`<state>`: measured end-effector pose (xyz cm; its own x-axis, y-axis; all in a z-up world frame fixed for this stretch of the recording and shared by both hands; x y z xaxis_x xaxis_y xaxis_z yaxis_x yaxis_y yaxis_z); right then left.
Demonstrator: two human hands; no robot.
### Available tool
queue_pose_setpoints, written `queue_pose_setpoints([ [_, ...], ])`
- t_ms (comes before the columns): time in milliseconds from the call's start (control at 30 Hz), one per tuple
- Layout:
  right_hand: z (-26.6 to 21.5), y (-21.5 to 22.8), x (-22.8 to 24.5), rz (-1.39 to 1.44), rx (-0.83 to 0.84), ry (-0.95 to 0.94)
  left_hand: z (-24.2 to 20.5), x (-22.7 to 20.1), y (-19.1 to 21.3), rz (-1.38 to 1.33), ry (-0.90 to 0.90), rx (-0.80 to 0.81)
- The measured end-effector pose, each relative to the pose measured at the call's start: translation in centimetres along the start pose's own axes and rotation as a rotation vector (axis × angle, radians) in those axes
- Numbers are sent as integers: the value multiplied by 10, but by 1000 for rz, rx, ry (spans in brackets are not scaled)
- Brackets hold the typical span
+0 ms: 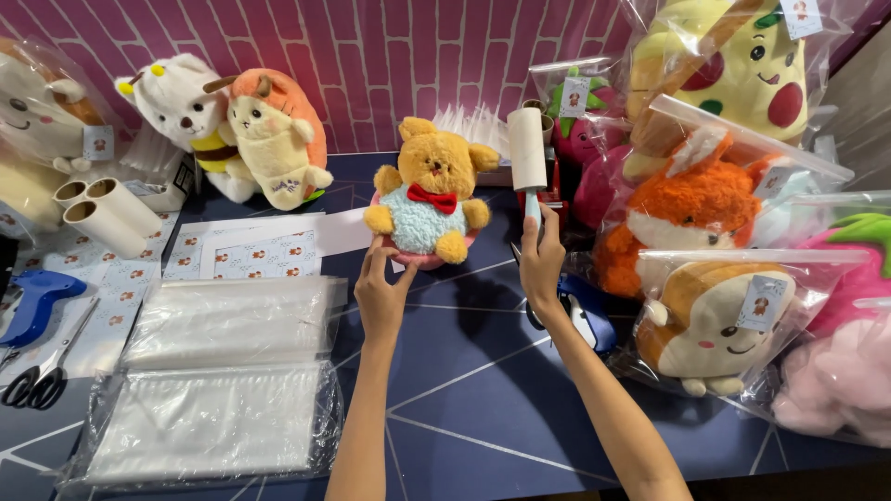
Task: Cleaning a small yellow bear plush toy using a lint roller to remove debris.
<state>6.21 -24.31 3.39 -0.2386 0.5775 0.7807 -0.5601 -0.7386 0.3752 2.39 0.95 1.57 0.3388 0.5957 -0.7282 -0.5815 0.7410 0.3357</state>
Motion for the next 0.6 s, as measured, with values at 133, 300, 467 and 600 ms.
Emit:
queue_pose_setpoints([
  [133, -9, -9, 7, -9, 19, 65, 0, 0, 0, -1, -3, 2],
  [300, -7, -14, 4, 19, 82, -3, 1, -8, 2, -28, 23, 16],
  [467, 12, 14, 21, 37, 28, 22, 0, -13, 0, -59, 22, 40],
  [600, 26, 35, 48, -161, 167, 215, 4, -13, 1, -130, 34, 75],
])
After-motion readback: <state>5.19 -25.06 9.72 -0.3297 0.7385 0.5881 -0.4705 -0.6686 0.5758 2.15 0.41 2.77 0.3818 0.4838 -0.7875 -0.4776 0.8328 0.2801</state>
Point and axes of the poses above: each hand's wrist, its own z-axis towards the middle knuckle, its own y-axis out of the back of the hand, x = y × z, the point moved 3 cm from there along z, towards the middle knuckle, and after that the axes turned 9 degrees about -z, right-handed, at the moved point
